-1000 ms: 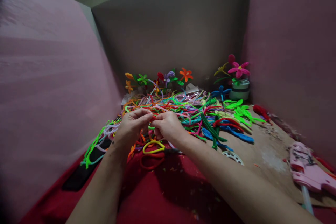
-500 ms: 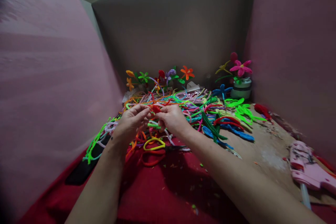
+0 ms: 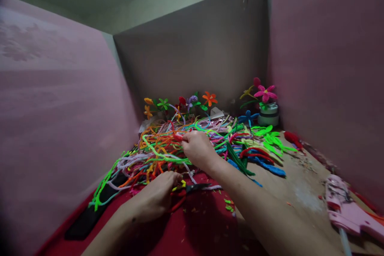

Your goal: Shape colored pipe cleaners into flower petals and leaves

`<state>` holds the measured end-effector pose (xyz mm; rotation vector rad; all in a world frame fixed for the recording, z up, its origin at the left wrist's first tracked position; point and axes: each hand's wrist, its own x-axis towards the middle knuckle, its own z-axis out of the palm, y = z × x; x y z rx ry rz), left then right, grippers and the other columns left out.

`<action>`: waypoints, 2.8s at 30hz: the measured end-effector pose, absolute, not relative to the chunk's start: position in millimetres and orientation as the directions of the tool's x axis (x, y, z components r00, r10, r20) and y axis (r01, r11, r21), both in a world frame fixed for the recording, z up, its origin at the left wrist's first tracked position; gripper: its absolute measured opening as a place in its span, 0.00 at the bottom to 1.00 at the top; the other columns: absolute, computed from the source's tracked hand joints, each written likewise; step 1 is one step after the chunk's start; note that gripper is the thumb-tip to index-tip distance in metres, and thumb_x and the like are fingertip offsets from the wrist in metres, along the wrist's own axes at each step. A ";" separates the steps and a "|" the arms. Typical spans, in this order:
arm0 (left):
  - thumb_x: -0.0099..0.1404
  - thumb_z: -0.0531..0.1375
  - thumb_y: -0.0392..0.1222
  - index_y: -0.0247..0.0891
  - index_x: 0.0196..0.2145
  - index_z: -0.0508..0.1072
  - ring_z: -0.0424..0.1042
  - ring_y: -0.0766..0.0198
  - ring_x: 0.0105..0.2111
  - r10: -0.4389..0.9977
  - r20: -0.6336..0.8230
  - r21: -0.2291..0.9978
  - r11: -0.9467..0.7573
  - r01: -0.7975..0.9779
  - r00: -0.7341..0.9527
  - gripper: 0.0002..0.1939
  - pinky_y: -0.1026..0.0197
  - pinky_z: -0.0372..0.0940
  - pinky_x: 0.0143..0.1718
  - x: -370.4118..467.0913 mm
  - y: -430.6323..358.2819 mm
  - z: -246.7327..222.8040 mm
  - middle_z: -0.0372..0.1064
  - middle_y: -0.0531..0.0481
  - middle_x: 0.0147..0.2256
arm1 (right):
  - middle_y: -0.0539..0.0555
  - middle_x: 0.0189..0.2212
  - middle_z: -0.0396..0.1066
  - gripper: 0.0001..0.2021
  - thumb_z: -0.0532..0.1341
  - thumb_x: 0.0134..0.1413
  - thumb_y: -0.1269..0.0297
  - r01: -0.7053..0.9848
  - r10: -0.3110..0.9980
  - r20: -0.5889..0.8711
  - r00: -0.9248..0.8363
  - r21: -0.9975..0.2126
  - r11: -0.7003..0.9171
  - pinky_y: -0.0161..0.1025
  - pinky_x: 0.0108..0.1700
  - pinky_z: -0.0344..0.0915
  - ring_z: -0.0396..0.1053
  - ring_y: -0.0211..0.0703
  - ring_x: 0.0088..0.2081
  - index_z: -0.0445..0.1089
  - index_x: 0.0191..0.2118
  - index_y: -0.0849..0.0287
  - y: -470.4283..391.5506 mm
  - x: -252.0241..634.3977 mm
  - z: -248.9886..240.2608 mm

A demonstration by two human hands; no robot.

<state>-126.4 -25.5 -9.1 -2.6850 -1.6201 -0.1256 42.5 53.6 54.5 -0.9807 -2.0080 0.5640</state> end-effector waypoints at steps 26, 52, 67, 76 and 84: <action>0.62 0.41 0.33 0.33 0.36 0.60 0.72 0.53 0.27 0.958 0.282 -0.356 0.150 0.922 -0.047 0.10 0.61 0.59 0.23 -128.9 -48.1 44.1 0.68 0.42 0.25 | 0.57 0.26 0.74 0.14 0.50 0.53 0.66 0.699 0.749 0.545 -0.377 -0.363 0.616 0.35 0.30 0.53 0.68 0.42 0.28 0.73 0.27 0.60 39.3 38.6 58.0; 0.61 0.42 0.30 0.34 0.37 0.65 0.71 0.53 0.30 0.976 0.218 -0.513 0.092 0.853 0.026 0.14 0.59 0.61 0.26 -132.8 -55.2 66.8 0.69 0.41 0.31 | 0.60 0.27 0.74 0.12 0.54 0.50 0.67 0.725 0.731 0.440 -0.521 -0.222 0.651 0.36 0.29 0.55 0.70 0.45 0.29 0.75 0.27 0.60 42.1 41.4 61.7; 0.61 0.41 0.28 0.34 0.40 0.65 0.71 0.57 0.28 0.973 0.219 -0.481 0.039 0.876 0.076 0.16 0.62 0.61 0.25 -132.5 -51.8 59.1 0.68 0.42 0.31 | 0.50 0.10 0.62 0.11 0.55 0.41 0.74 0.494 0.798 0.297 -0.525 -0.657 0.569 0.33 0.23 0.49 0.56 0.33 0.16 0.70 0.16 0.63 45.7 45.6 64.2; 0.65 0.43 0.37 0.37 0.38 0.64 0.70 0.61 0.25 0.957 0.287 -0.390 0.070 0.918 0.049 0.12 0.65 0.54 0.22 -156.2 -44.8 45.5 0.69 0.45 0.28 | 0.50 0.10 0.62 0.11 0.55 0.40 0.75 0.513 0.836 0.327 -0.442 -0.672 0.534 0.34 0.22 0.49 0.56 0.34 0.15 0.68 0.14 0.62 52.2 50.5 65.4; 0.60 0.50 0.38 0.40 0.31 0.66 0.67 0.67 0.27 0.950 -0.088 -0.021 -0.304 0.953 0.301 0.06 0.68 0.54 0.27 -147.2 -44.9 32.6 0.69 0.52 0.28 | 0.48 0.09 0.62 0.13 0.57 0.42 0.69 0.078 0.827 0.212 -0.521 -0.953 0.293 0.33 0.21 0.54 0.57 0.32 0.13 0.62 0.11 0.61 47.4 53.4 75.3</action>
